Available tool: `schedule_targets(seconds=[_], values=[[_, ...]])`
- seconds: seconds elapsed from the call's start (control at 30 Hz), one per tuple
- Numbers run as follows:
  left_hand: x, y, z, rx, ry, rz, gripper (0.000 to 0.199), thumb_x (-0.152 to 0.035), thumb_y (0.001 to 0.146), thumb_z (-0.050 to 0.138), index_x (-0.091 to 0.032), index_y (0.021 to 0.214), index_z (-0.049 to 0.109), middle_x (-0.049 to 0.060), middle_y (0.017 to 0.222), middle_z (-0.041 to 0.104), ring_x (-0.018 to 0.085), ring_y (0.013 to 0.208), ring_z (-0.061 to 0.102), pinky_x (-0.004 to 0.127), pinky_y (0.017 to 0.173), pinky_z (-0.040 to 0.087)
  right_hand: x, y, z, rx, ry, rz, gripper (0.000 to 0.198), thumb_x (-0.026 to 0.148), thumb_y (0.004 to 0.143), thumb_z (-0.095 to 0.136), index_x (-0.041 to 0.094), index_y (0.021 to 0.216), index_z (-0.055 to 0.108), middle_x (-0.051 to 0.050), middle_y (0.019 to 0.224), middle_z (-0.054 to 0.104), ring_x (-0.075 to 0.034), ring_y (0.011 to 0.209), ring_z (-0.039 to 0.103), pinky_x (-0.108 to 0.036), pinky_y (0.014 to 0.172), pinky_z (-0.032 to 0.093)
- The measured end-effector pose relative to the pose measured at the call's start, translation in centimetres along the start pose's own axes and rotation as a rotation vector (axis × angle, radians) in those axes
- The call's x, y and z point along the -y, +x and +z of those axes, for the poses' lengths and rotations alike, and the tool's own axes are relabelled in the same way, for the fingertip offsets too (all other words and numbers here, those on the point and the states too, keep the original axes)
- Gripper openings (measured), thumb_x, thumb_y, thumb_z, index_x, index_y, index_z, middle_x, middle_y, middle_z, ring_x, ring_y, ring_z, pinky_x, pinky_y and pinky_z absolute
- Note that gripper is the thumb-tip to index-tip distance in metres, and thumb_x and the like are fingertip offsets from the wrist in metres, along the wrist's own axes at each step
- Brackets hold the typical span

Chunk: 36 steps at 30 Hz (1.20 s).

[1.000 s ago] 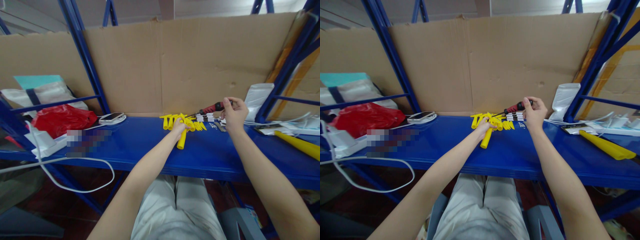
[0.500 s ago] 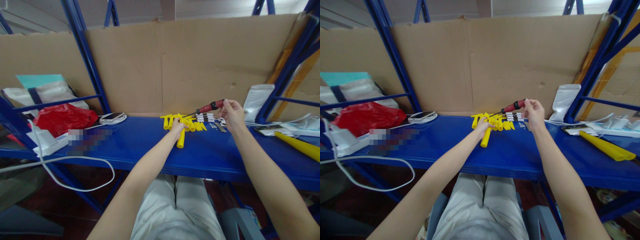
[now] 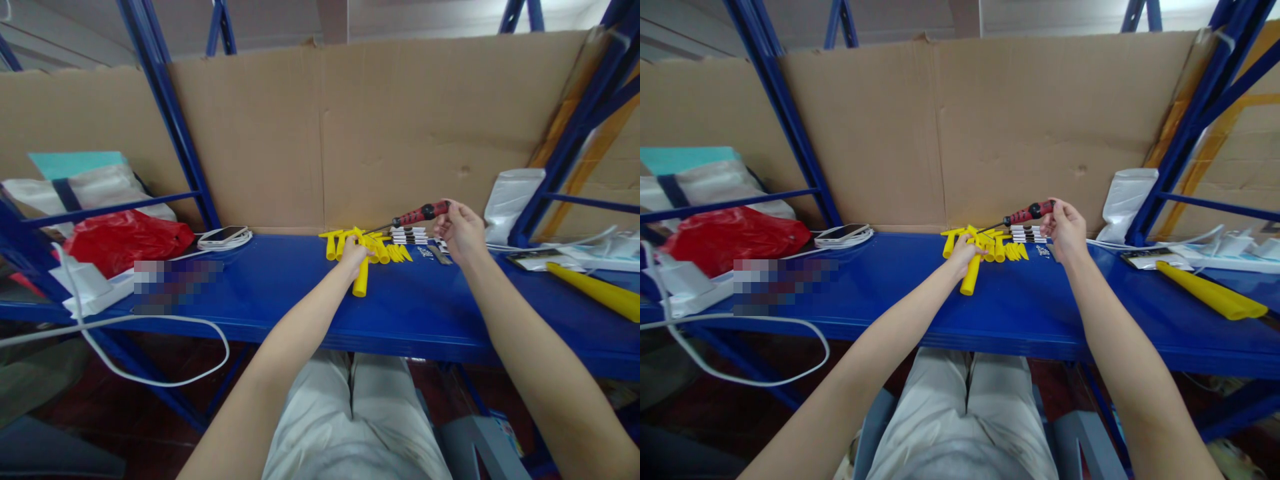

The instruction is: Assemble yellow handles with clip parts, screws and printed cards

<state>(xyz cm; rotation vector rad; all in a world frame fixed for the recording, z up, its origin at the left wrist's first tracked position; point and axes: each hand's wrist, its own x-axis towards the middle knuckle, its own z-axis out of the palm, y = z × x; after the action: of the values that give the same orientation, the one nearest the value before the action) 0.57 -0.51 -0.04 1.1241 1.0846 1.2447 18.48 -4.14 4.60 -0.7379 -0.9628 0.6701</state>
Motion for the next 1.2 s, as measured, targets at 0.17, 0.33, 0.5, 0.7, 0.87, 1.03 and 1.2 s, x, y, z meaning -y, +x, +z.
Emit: schedule_targets(seconds=[0.17,0.33,0.5,0.7,0.87,1.03,1.2], values=[[0.1,0.0,0.1,-0.023,0.003,0.009,0.057,0.009,0.063,0.052,-0.022,0.110,0.047,0.001,0.083,0.061,0.013,0.069,0.061,0.018,0.048,0.042,-0.5,0.5,-0.6,0.079,-0.002,-0.045,0.021,0.038,0.076,0.063,0.021,0.078,0.052,0.008,0.047,0.050,-0.007,0.038,0.048,-0.019,0.037,0.038],[0.2,0.1,0.1,-0.032,-0.007,0.014,0.057,0.009,0.062,0.052,-0.021,0.110,0.048,0.001,0.083,0.062,0.013,0.067,0.061,0.018,0.050,0.043,-1.4,1.1,-1.4,0.118,-0.017,-0.105,0.035,0.048,0.066,0.070,0.022,0.067,0.045,0.007,0.049,0.050,-0.007,0.037,0.047,-0.019,0.033,0.037],[0.2,0.2,0.0,-0.029,-0.026,0.017,0.059,0.008,0.062,0.055,-0.023,0.112,0.048,0.001,0.085,0.063,0.014,0.071,0.062,0.020,0.052,0.045,-1.7,1.2,-1.5,0.089,-0.045,-0.095,0.034,0.050,0.065,0.069,0.022,0.068,0.049,0.009,0.043,0.044,-0.007,0.034,0.043,-0.020,0.032,0.036],[0.0,0.0,0.0,-0.031,-0.032,0.023,0.058,0.009,0.062,0.052,-0.020,0.112,0.047,0.002,0.083,0.063,0.014,0.070,0.062,0.019,0.051,0.044,-1.3,1.0,-1.4,0.132,-0.023,-0.049,0.030,0.049,0.073,0.063,0.020,0.079,0.059,0.008,0.041,0.039,-0.007,0.035,0.042,-0.019,0.034,0.036],[-0.1,0.0,0.0,-0.051,-0.034,0.020,0.054,0.009,0.062,0.051,-0.020,0.107,0.049,0.001,0.081,0.062,0.013,0.068,0.061,0.019,0.051,0.044,-1.2,0.9,-1.4,0.157,0.007,-0.026,0.023,0.041,0.073,0.065,0.022,0.082,0.057,0.006,0.049,0.051,-0.007,0.040,0.049,-0.018,0.036,0.039],[0.0,0.0,0.0,-0.062,-0.052,0.027,0.049,0.009,0.062,0.054,-0.019,0.102,0.049,-0.002,0.073,0.060,0.012,0.062,0.061,0.020,0.053,0.044,-1.3,0.9,-1.3,0.138,0.014,-0.037,0.028,0.041,0.068,0.070,0.022,0.075,0.052,0.008,0.048,0.049,-0.006,0.037,0.045,-0.018,0.034,0.038],[-0.1,-0.1,0.0,-0.058,-0.069,0.023,0.052,0.012,0.061,0.051,-0.019,0.103,0.048,-0.005,0.065,0.054,0.009,0.055,0.056,0.019,0.050,0.041,-1.3,0.9,-1.2,0.105,0.019,-0.035,0.037,0.045,0.062,0.074,0.021,0.068,0.047,0.009,0.050,0.048,-0.005,0.036,0.044,-0.017,0.031,0.035]])
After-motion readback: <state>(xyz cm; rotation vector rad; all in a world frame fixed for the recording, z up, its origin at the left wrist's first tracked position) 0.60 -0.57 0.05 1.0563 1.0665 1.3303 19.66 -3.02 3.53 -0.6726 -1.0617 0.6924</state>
